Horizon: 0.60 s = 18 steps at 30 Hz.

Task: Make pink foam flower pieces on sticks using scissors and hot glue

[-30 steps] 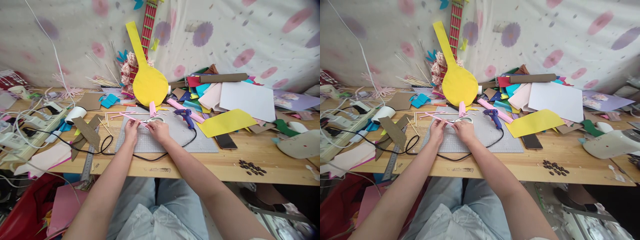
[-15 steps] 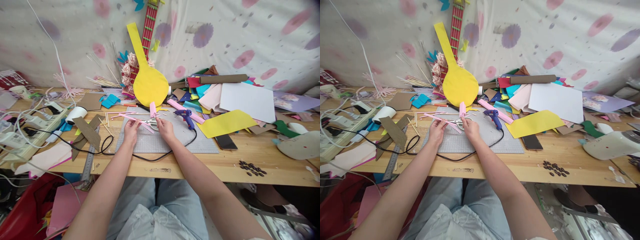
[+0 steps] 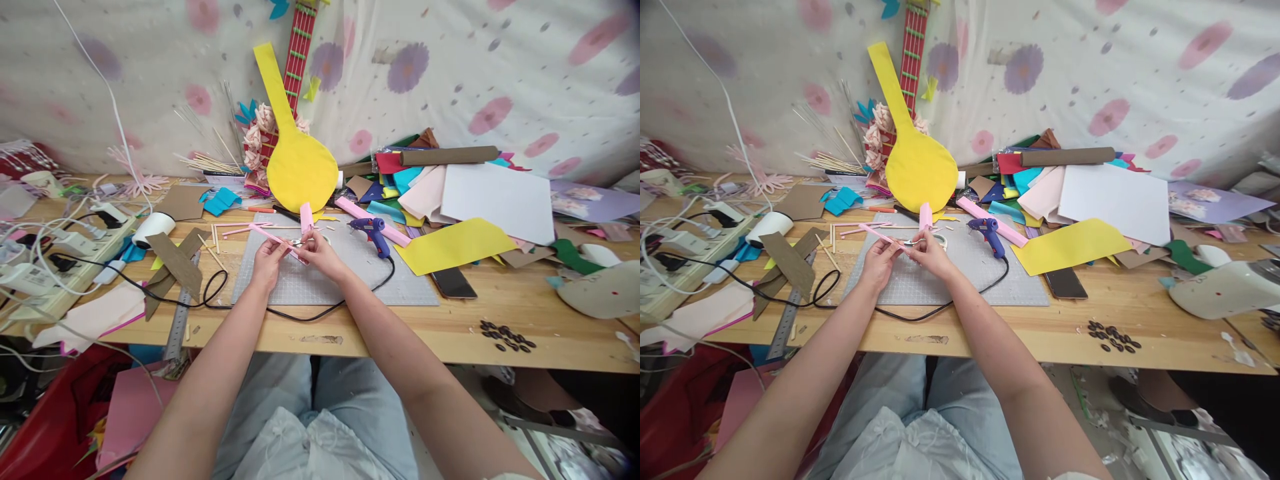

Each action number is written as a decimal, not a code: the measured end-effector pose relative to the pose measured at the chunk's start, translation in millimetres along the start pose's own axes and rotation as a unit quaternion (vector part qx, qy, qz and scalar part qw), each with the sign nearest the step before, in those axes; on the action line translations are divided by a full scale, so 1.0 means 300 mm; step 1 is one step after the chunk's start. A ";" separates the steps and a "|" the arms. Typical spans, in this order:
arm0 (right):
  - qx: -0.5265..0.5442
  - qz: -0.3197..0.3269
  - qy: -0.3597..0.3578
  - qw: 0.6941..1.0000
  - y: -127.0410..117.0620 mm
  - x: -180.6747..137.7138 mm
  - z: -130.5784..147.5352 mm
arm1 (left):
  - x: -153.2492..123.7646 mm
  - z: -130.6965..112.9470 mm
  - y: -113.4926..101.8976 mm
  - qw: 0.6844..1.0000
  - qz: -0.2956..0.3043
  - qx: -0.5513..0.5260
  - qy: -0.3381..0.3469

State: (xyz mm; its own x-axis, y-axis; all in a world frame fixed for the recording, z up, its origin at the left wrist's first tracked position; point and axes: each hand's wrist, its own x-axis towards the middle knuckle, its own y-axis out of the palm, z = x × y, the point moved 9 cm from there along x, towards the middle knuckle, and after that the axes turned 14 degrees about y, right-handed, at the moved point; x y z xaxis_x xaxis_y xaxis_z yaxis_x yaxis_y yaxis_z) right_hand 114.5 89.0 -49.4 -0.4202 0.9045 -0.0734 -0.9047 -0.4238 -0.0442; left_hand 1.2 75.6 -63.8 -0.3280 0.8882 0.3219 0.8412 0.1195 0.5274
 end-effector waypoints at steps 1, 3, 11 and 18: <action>-0.001 0.010 0.008 1.000 -0.001 -0.002 -0.005 | 0.000 0.001 -0.002 1.000 0.000 0.004 0.002; -0.003 0.011 0.019 1.000 -0.010 -0.004 -0.015 | -0.003 0.005 0.002 1.000 0.012 0.018 0.002; 0.005 -0.039 -0.019 0.999 -0.044 0.000 -0.010 | -0.014 0.033 0.020 0.998 0.039 0.039 -0.037; -0.051 -0.064 -0.026 0.996 -0.070 -0.016 -0.001 | 0.015 -0.014 -0.080 0.994 -0.106 0.006 0.005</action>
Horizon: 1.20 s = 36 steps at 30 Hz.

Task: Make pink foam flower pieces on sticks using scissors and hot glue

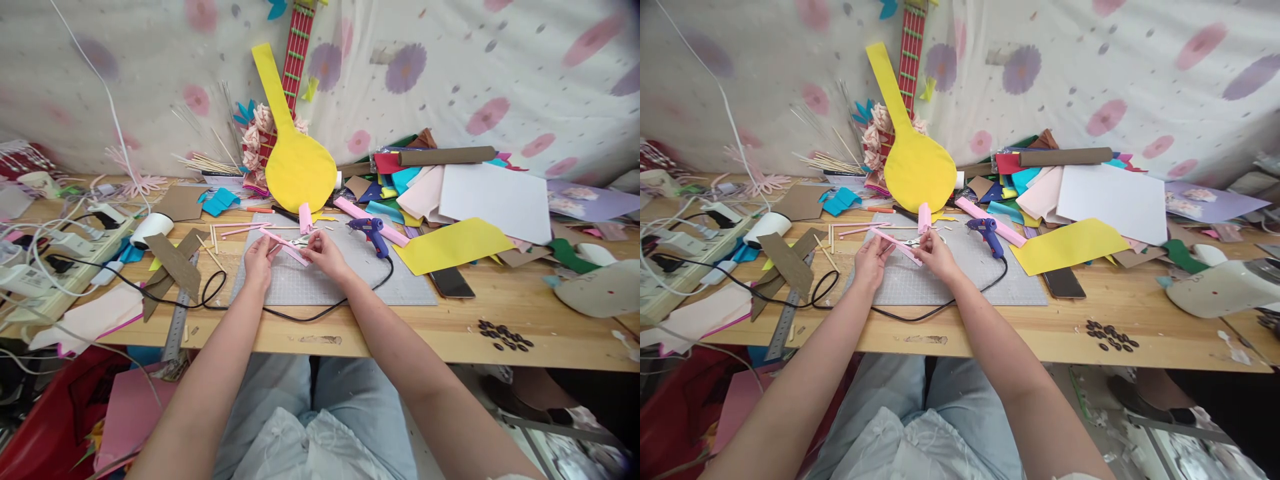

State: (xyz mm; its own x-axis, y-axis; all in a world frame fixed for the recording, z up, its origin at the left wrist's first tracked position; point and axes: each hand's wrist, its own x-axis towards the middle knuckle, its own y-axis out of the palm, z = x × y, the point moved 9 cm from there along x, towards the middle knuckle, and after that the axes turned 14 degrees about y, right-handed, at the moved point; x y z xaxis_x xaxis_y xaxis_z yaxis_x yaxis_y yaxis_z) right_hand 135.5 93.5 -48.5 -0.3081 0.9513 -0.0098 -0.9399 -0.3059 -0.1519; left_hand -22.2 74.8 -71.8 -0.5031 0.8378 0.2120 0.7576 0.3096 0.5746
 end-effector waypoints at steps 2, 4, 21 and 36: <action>-0.034 -0.009 -0.009 0.999 -0.002 -0.005 0.007 | 0.007 -0.002 -0.016 1.000 -0.017 -0.004 0.001; -0.067 -0.011 -0.016 0.998 0.000 -0.009 0.012 | 0.010 0.000 -0.023 1.000 -0.020 0.002 -0.001; -0.082 0.050 0.025 0.995 0.029 -0.007 -0.016 | 0.007 -0.007 0.006 0.999 0.013 -0.034 -0.008; -0.029 0.113 0.046 0.992 0.092 -0.017 -0.013 | -0.001 0.013 0.023 0.998 0.035 -0.033 -0.033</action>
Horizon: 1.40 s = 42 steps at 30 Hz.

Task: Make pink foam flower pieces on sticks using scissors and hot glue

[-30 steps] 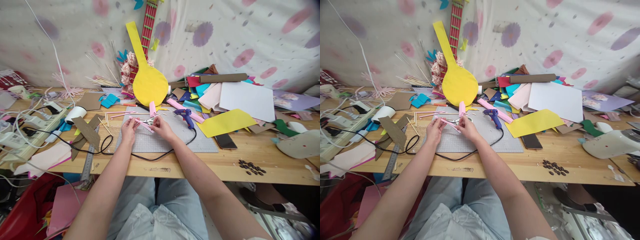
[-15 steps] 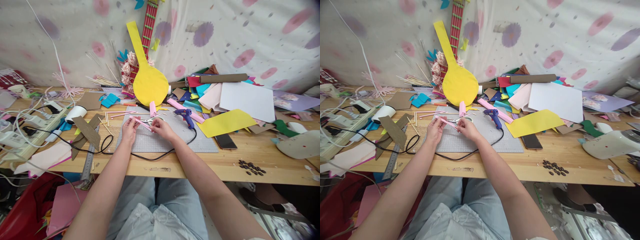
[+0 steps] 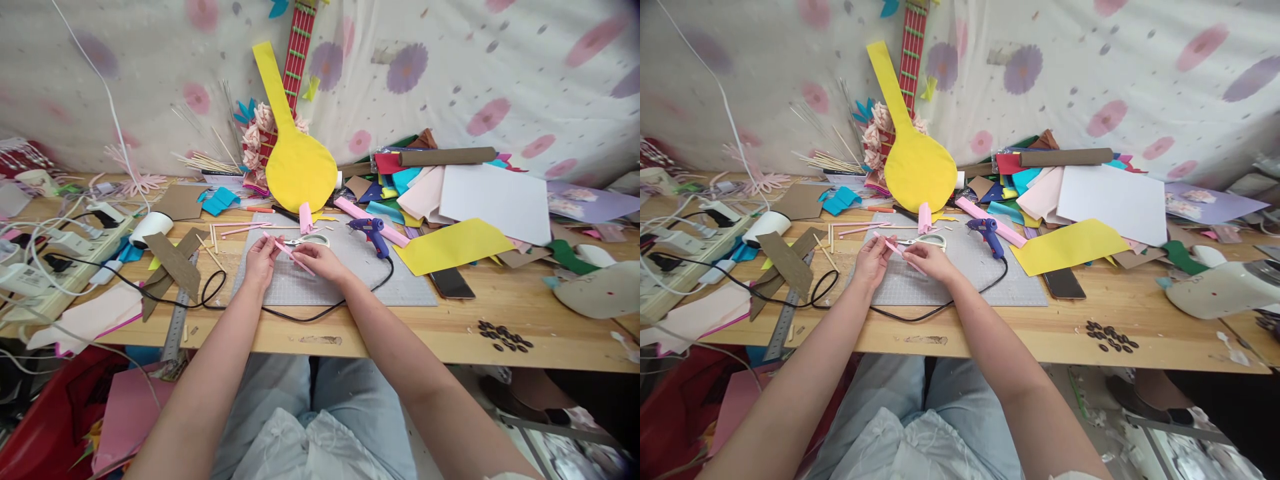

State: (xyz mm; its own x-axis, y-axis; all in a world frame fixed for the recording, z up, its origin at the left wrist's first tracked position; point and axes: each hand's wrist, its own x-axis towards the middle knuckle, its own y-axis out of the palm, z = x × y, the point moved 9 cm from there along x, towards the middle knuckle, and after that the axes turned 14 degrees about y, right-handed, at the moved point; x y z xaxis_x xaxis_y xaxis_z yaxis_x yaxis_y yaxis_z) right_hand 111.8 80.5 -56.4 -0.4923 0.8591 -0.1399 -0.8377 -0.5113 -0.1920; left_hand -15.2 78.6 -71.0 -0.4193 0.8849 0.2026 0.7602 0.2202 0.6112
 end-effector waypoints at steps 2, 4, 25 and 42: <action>-0.042 -0.047 -0.026 0.998 0.004 0.005 0.026 | -0.008 0.005 0.015 1.000 0.018 0.010 -0.005; -0.113 -0.092 -0.039 0.989 0.019 0.006 0.048 | -0.014 0.007 0.025 0.999 0.029 0.021 -0.005; -0.105 -0.138 -0.037 0.984 0.009 -0.018 0.048 | -0.032 -0.002 0.041 0.998 0.044 0.037 0.000; -0.115 -0.127 -0.019 0.985 0.006 -0.004 0.018 | -0.022 -0.003 0.012 0.998 0.009 0.064 0.020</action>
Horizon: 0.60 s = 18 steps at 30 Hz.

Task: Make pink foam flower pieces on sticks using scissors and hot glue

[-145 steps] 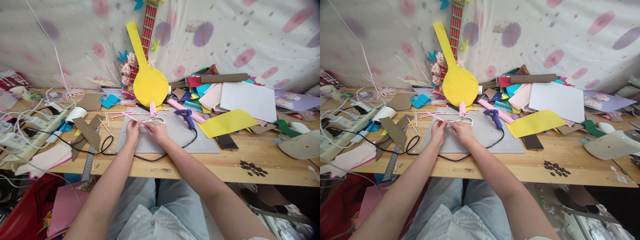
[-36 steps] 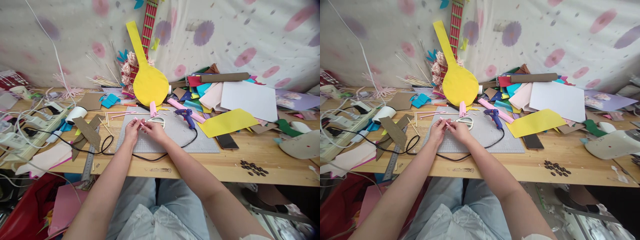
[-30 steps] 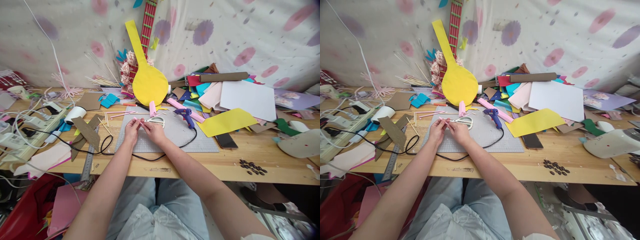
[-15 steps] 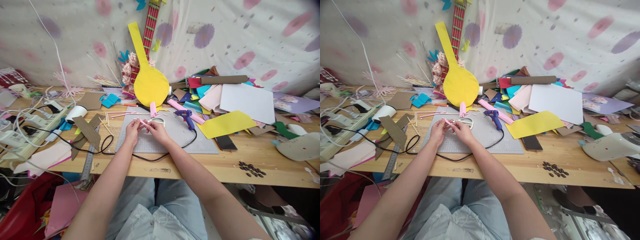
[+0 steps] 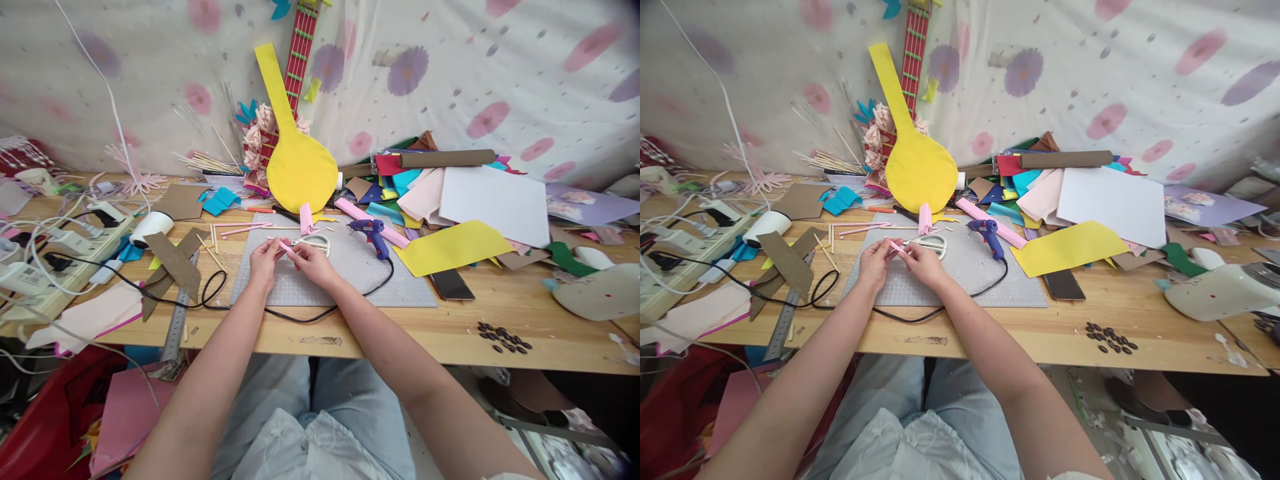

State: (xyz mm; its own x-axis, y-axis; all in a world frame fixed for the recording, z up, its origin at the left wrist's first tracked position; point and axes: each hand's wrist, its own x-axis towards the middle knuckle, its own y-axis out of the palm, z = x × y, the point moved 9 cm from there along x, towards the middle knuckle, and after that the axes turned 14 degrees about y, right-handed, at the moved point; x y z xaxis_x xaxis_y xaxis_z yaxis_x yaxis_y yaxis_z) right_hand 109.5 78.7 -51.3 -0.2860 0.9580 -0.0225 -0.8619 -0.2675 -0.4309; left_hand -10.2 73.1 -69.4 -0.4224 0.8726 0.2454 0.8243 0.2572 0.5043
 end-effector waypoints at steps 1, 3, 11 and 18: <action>-0.004 0.000 -0.005 1.000 0.001 -0.002 0.004 | -0.001 0.001 0.002 1.000 0.002 0.001 -0.005; -0.001 0.008 -0.007 1.000 0.004 -0.003 0.006 | -0.005 0.003 0.011 1.000 0.012 0.001 -0.018; -0.002 0.030 -0.014 0.999 0.004 -0.003 0.014 | -0.020 0.006 0.039 0.999 0.043 0.015 -0.030; -0.033 0.005 -0.042 0.999 -0.010 -0.020 0.037 | -0.011 -0.008 0.023 1.000 0.024 0.019 -0.006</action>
State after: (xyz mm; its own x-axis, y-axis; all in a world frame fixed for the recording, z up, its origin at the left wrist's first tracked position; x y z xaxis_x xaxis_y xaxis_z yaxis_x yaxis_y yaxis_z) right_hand 109.1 72.7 -40.0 -0.3320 0.9421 0.0476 -0.8299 -0.2678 -0.4894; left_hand -4.0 71.0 -64.9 -0.3769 0.8895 0.2583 0.8575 0.2296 0.4603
